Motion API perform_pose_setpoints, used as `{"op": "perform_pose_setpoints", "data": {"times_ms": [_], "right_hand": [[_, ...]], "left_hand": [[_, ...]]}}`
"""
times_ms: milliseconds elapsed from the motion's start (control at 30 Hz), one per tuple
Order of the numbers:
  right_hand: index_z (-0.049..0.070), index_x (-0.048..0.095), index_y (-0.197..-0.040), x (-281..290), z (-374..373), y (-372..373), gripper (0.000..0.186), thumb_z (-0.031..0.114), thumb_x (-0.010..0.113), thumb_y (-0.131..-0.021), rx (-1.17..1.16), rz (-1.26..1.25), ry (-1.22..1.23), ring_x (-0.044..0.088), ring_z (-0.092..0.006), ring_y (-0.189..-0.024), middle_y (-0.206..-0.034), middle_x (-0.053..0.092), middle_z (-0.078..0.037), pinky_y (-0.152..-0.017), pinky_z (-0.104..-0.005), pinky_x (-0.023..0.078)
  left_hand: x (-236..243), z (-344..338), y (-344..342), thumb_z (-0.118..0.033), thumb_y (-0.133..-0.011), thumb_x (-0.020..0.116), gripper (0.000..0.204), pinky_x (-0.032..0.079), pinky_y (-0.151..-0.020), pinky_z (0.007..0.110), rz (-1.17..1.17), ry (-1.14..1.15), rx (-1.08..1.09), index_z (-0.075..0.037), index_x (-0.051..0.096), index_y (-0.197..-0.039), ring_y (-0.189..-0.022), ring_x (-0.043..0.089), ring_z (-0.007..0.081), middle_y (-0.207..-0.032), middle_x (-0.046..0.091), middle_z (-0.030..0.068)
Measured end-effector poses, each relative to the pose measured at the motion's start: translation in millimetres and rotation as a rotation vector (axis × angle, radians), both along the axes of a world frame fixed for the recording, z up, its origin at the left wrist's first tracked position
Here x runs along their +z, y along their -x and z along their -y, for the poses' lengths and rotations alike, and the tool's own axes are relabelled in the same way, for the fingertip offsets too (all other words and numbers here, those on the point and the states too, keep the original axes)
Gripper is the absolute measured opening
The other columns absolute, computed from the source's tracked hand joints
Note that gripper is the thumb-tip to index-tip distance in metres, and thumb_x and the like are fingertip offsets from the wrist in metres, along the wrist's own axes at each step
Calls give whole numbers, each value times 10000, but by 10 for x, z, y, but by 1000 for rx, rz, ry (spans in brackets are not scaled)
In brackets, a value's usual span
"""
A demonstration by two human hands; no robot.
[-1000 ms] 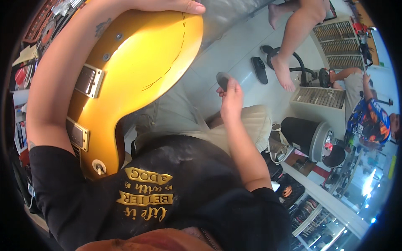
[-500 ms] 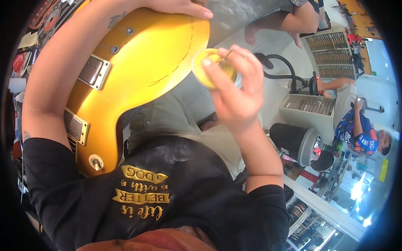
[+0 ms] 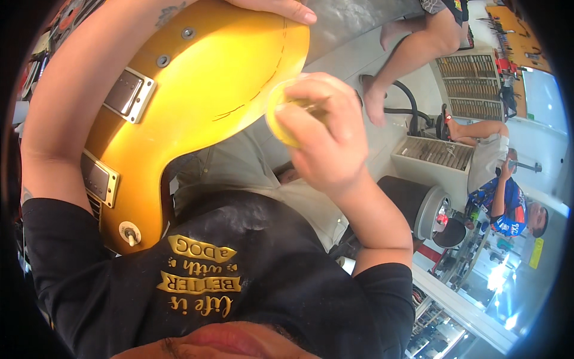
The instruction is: The person rubs a yellow guitar body with a circular sanding pad and later wipes the surface with their hand.
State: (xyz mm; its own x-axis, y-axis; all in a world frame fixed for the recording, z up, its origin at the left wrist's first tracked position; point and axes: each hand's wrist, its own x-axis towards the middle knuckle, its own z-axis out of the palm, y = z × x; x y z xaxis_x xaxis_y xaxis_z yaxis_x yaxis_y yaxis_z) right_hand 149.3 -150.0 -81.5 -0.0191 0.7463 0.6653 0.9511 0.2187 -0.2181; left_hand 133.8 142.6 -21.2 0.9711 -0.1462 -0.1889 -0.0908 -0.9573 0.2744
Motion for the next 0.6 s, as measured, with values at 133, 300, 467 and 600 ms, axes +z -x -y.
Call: {"op": "perform_pose_setpoints", "data": {"times_ms": [133,300,467,600], "right_hand": [[74,764,-1137,-10,-60,53,495,-69,860,-672,40,-17,-2,699,-394,-1099,-1201,704,-127,-934,-477,574],[47,826,-1123,81,-147,-119,489,-49,811,-644,-13,108,-15,716,-380,-1061,-1151,720,-134,-903,-473,600],[13,816,-1157,74,-67,-83,525,-60,827,-637,18,58,57,722,-388,-1063,-1150,739,-144,-930,-483,616],[-5,792,-1194,62,-139,-86,498,-72,814,-701,12,64,-15,731,-385,-1045,-1144,749,-159,-916,-469,616]], "left_hand": [[48,-58,56,-745,-1078,539,781,505,-1140,549,34,12,-11,-59,790,-1355,-1322,699,441,-1364,769,243],[58,-33,30,-737,-1075,548,787,504,-1146,546,11,11,15,-44,783,-1364,-1326,694,447,-1373,762,253],[5,1,-109,-718,-1083,548,776,506,-1145,540,41,8,-24,-36,778,-1373,-1327,690,451,-1383,757,259],[83,-24,45,-712,-1085,547,770,502,-1152,539,0,-2,10,-38,777,-1379,-1336,687,446,-1392,754,257]]}}
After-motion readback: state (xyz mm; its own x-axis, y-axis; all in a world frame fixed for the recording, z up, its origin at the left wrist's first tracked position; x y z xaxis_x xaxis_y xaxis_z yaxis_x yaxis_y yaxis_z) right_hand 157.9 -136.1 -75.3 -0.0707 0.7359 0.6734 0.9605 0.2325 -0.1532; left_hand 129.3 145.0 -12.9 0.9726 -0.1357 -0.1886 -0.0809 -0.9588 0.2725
